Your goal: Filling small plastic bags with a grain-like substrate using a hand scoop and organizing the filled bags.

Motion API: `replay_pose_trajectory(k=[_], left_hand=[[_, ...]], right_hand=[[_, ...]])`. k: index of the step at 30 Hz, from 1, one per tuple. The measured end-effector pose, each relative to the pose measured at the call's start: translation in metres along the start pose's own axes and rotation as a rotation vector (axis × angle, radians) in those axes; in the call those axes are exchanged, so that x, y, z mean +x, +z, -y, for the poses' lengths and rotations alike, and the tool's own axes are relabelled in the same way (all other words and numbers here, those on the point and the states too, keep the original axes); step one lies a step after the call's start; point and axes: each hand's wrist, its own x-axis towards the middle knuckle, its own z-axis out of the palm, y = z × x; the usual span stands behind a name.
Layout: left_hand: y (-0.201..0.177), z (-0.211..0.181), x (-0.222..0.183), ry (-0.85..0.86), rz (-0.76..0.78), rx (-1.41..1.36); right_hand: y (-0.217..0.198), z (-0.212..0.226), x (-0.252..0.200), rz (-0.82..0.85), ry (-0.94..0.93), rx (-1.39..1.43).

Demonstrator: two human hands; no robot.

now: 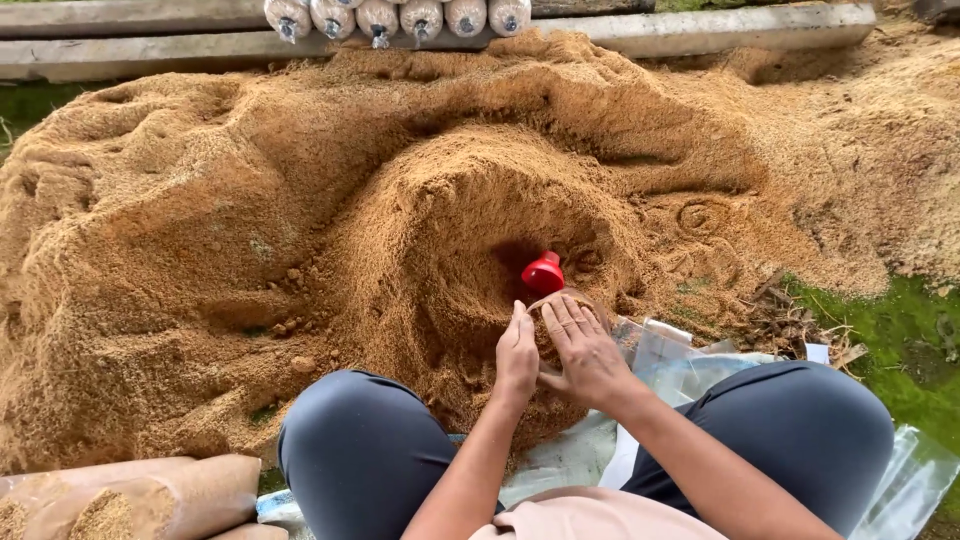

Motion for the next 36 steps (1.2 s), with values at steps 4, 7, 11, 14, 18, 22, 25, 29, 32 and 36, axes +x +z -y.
replay_pose_trajectory(k=[4, 7, 11, 14, 18, 22, 25, 29, 32, 36], left_hand=[[-0.003, 0.002, 0.002, 0.019, 0.027, 0.018], [-0.002, 0.004, 0.006, 0.042, 0.021, -0.014], [-0.005, 0.010, 0.006, 0.027, 0.049, 0.011], [-0.005, 0.005, 0.006, 0.022, 0.054, -0.005], [-0.004, 0.013, 0.007, 0.033, 0.030, -0.047], [-0.004, 0.010, 0.004, 0.025, 0.029, -0.073], [-0.003, -0.001, 0.004, 0.031, 0.025, -0.073], [-0.003, -0.013, -0.009, -0.027, 0.055, -0.018], [-0.001, -0.010, -0.012, -0.093, 0.037, 0.005], [0.004, 0.001, -0.017, -0.171, 0.017, -0.036]], right_hand=[[-0.013, 0.008, 0.004, -0.016, 0.021, 0.052], [0.013, -0.003, 0.013, -0.014, 0.008, -0.034], [0.044, -0.009, 0.020, -0.264, -0.137, -0.032], [0.046, -0.005, 0.024, -0.220, -0.133, -0.032], [0.017, 0.009, 0.015, -0.067, -0.101, 0.019], [0.034, 0.005, 0.007, -0.191, -0.200, -0.030], [0.035, 0.002, 0.005, -0.131, -0.161, -0.003], [0.047, -0.007, -0.008, -0.348, -0.198, 0.046], [0.027, -0.013, -0.018, -0.396, -0.228, 0.174], [0.013, -0.034, -0.012, -0.192, -0.047, 0.632]])
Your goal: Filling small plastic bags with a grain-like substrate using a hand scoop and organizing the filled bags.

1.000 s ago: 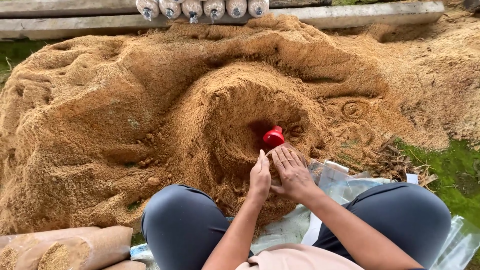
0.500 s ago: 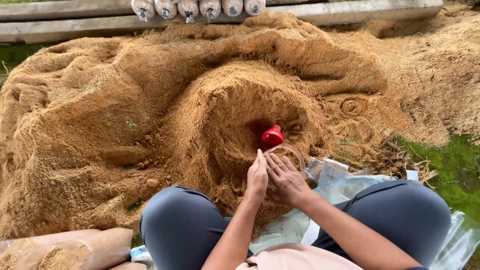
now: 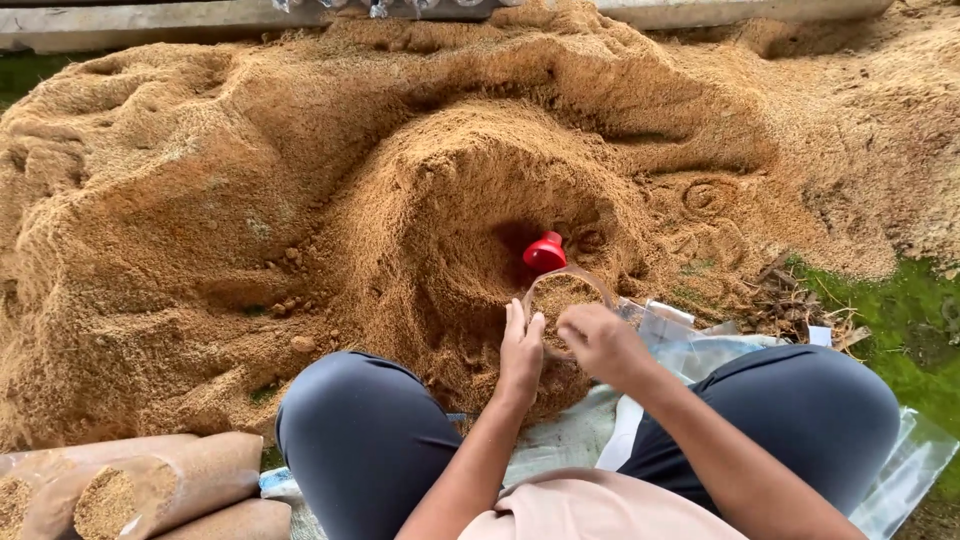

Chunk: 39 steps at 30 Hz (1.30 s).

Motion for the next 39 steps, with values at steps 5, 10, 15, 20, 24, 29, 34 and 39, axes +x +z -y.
replay_pose_trajectory(k=[5, 10, 15, 20, 24, 29, 34, 39], left_hand=[[0.002, -0.003, -0.010, 0.066, 0.038, -0.056], [0.004, 0.005, -0.003, 0.125, 0.001, -0.101], [0.002, -0.003, -0.010, 0.046, 0.026, -0.108], [0.002, 0.006, -0.004, 0.040, 0.052, -0.008], [0.003, 0.004, -0.006, 0.125, 0.047, 0.167], [0.003, 0.000, -0.010, 0.197, 0.043, 0.267], [0.012, -0.017, -0.027, 0.148, -0.010, 0.469], [0.028, 0.024, -0.012, 0.860, 0.021, 1.126]], right_hand=[[0.001, 0.016, 0.033, 0.111, 0.248, 0.195], [0.005, 0.019, 0.045, 0.299, 0.260, 0.171], [0.021, -0.025, 0.056, 0.401, 0.311, -0.060], [-0.011, 0.003, 0.042, 0.435, 0.350, -0.166], [-0.045, 0.028, 0.039, 0.275, 0.390, -0.029], [-0.071, 0.022, 0.029, 0.169, 0.450, -0.213], [-0.056, 0.015, 0.008, 0.320, 0.576, -0.226], [-0.015, -0.046, 0.019, 0.188, 0.610, -0.134]])
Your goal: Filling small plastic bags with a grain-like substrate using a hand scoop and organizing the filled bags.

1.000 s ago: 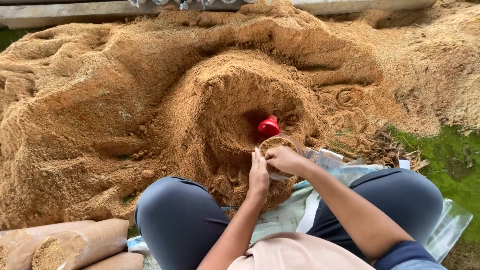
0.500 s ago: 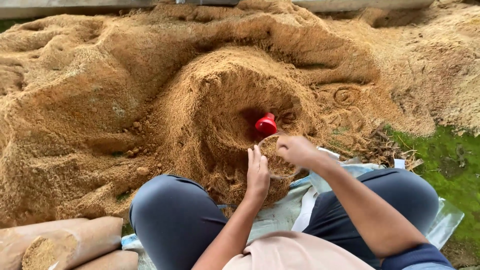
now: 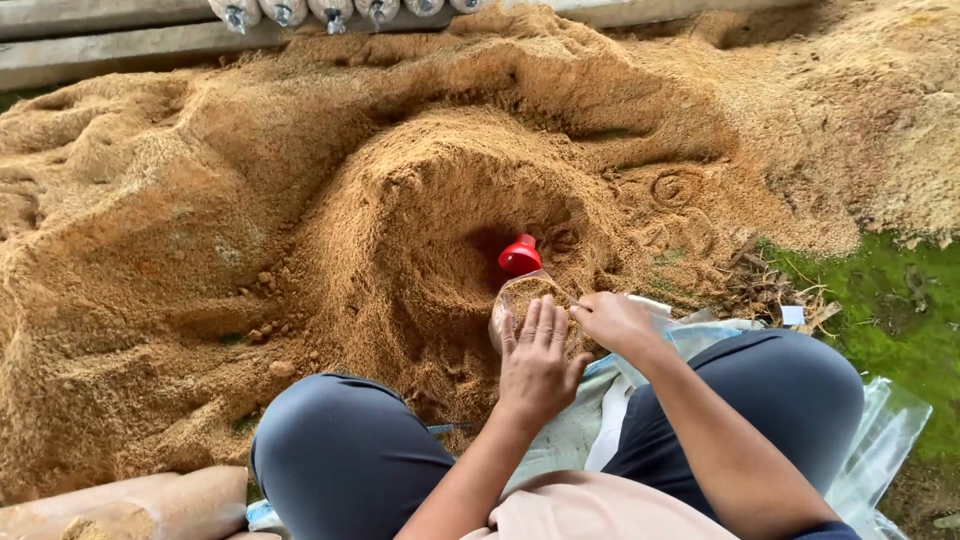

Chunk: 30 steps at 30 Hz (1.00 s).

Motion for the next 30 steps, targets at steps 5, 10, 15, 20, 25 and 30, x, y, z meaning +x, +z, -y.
replay_pose_trajectory(k=[5, 10, 15, 20, 25, 30], left_hand=[[0.009, -0.007, -0.002, 0.020, 0.249, 0.108], [-0.004, -0.008, 0.004, 0.005, 0.299, 0.112], [-0.001, -0.001, 0.014, 0.002, 0.371, 0.199], [-0.025, -0.007, 0.023, -0.017, 0.403, 0.204], [-0.021, 0.005, 0.041, -0.062, 0.427, 0.265], [-0.005, 0.003, 0.036, -0.024, 0.432, 0.316]], right_hand=[[-0.010, 0.014, -0.020, -0.012, 0.025, 0.034], [-0.004, 0.015, -0.018, -0.025, 0.026, 0.105], [-0.011, 0.022, -0.031, -0.054, -0.035, 0.109], [-0.013, 0.026, -0.037, -0.055, -0.005, 0.141], [-0.005, 0.020, -0.021, -0.069, -0.001, 0.138], [-0.028, 0.032, -0.032, -0.102, -0.009, -0.017]])
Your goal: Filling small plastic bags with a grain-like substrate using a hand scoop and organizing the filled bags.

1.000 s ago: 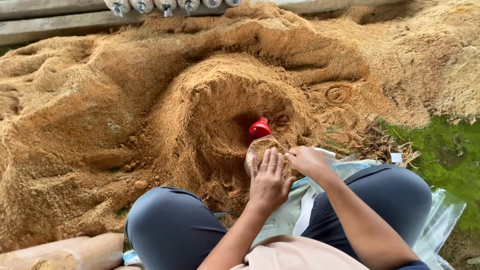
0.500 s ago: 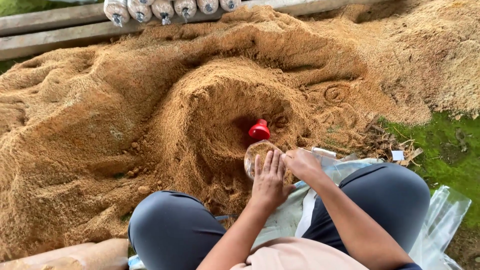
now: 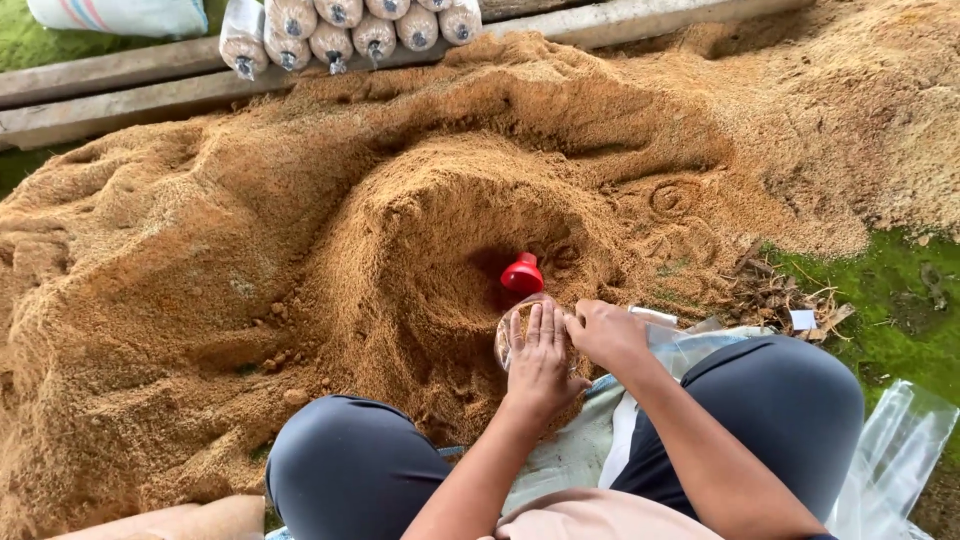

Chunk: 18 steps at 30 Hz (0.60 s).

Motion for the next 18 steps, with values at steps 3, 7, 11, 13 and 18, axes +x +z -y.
replay_pose_trajectory(k=[3, 7, 11, 13, 18], left_hand=[[0.005, -0.007, -0.002, 0.014, -0.012, -0.015], [-0.001, -0.012, -0.004, -0.007, -0.052, 0.039], [0.011, -0.013, 0.003, -0.003, -0.051, 0.050], [0.022, -0.019, -0.009, 0.014, -0.064, 0.091], [-0.004, -0.001, -0.004, -0.023, -0.043, -0.121]], right_hand=[[0.012, -0.001, 0.011, 0.027, 0.022, 0.056], [0.022, -0.006, 0.012, -0.002, -0.018, 0.098], [0.011, -0.003, 0.007, -0.002, -0.002, 0.241], [0.023, -0.011, 0.000, 0.001, 0.018, 0.295], [0.031, -0.014, 0.019, 0.012, 0.057, 0.245]])
